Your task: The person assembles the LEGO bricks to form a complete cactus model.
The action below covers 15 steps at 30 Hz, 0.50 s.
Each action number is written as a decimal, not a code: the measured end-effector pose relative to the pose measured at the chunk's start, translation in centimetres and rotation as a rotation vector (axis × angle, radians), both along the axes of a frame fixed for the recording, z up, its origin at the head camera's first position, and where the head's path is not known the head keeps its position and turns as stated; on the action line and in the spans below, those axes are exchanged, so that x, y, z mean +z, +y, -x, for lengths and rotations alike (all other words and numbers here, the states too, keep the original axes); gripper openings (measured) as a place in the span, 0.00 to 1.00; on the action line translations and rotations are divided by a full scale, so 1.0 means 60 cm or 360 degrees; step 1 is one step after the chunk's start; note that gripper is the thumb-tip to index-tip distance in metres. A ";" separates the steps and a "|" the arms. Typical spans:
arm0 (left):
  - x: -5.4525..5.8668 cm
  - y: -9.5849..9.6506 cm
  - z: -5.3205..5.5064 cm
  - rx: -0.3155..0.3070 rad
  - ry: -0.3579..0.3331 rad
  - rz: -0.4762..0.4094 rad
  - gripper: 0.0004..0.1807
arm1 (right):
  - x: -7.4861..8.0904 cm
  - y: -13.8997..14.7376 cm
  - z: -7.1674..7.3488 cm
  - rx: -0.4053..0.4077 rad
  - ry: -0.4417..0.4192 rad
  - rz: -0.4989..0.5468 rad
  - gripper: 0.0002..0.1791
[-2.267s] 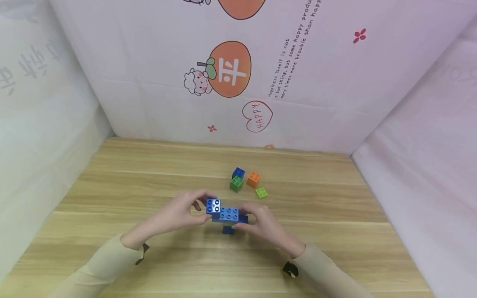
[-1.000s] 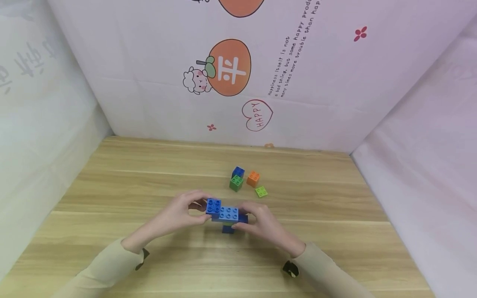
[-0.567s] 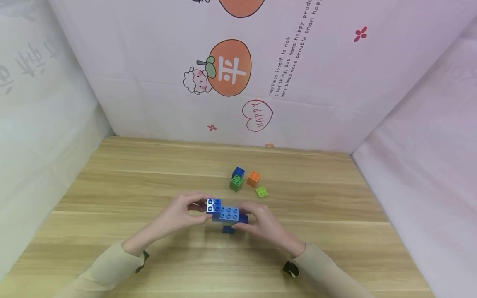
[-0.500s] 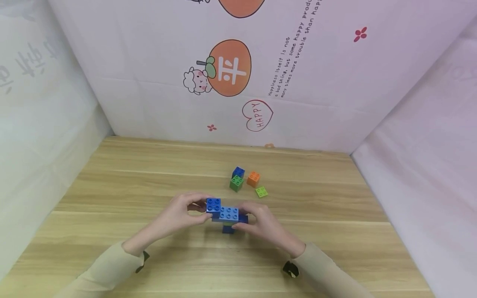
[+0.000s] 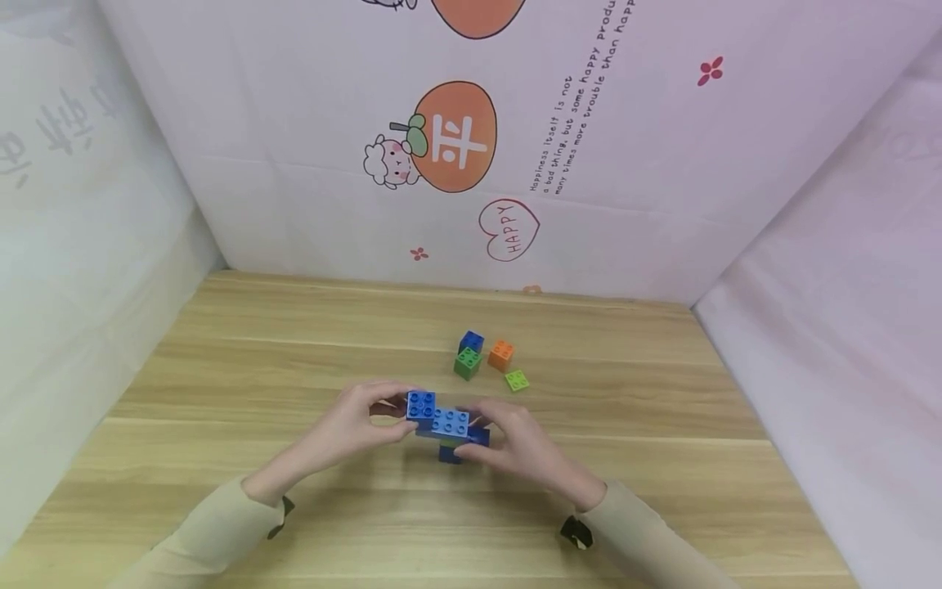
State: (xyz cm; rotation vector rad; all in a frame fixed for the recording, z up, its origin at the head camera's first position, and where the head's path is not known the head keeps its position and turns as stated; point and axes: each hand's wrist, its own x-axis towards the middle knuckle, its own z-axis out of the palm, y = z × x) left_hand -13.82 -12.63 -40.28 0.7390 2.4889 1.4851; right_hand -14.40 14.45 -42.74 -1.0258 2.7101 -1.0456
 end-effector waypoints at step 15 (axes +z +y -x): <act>0.004 -0.003 0.004 -0.0045 0.0105 0.0032 0.22 | 0.001 0.005 0.001 0.0030 0.0030 0.0028 0.21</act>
